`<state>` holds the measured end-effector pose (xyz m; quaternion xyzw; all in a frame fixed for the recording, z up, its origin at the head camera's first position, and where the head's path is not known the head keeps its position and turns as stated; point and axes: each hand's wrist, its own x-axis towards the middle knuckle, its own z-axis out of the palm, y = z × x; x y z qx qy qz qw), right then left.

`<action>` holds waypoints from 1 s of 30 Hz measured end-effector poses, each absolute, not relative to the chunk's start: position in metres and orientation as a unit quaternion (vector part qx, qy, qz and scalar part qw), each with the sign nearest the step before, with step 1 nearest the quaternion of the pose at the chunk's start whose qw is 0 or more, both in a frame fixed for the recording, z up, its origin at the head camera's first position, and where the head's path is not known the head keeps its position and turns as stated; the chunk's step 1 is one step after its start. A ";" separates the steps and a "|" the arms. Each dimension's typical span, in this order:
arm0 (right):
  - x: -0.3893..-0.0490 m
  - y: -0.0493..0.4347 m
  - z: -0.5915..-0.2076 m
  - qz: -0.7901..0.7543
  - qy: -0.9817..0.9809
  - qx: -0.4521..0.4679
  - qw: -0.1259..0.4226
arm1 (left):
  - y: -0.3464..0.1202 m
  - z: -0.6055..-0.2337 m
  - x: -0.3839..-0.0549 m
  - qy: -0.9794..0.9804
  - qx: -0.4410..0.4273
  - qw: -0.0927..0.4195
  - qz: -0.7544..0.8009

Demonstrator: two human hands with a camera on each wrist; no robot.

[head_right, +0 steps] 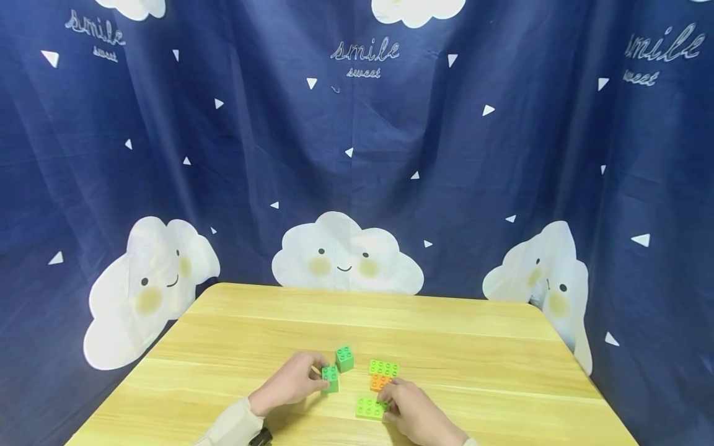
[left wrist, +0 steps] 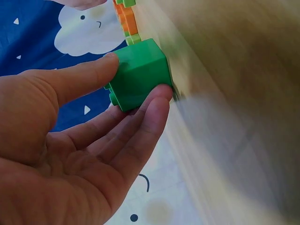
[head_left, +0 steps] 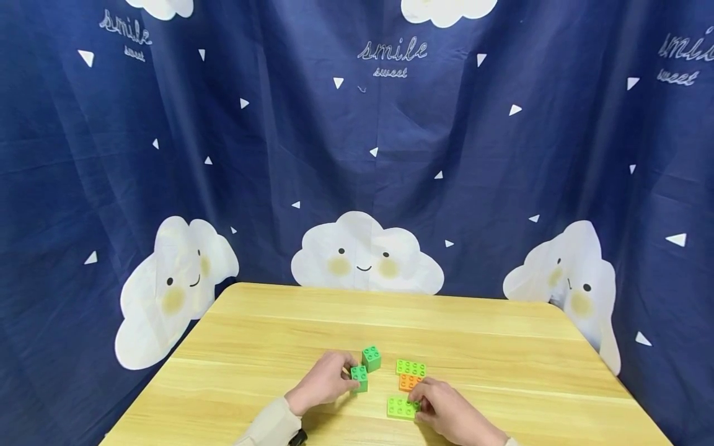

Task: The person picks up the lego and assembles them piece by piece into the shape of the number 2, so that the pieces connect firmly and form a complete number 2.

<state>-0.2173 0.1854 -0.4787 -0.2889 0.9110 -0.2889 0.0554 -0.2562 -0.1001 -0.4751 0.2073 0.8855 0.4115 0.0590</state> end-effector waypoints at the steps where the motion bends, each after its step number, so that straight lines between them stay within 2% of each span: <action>1: -0.217 0.185 -0.479 -0.290 0.910 -0.290 0.057 | -0.100 -0.475 -0.256 0.887 0.208 0.060 0.408; 14: -0.215 0.181 -0.480 -0.304 0.900 -0.305 0.070 | -0.094 -0.466 -0.244 0.885 0.217 0.073 0.406; 30: -0.212 0.173 -0.480 -0.269 0.902 -0.335 0.046 | -0.080 -0.455 -0.230 0.881 0.234 0.087 0.401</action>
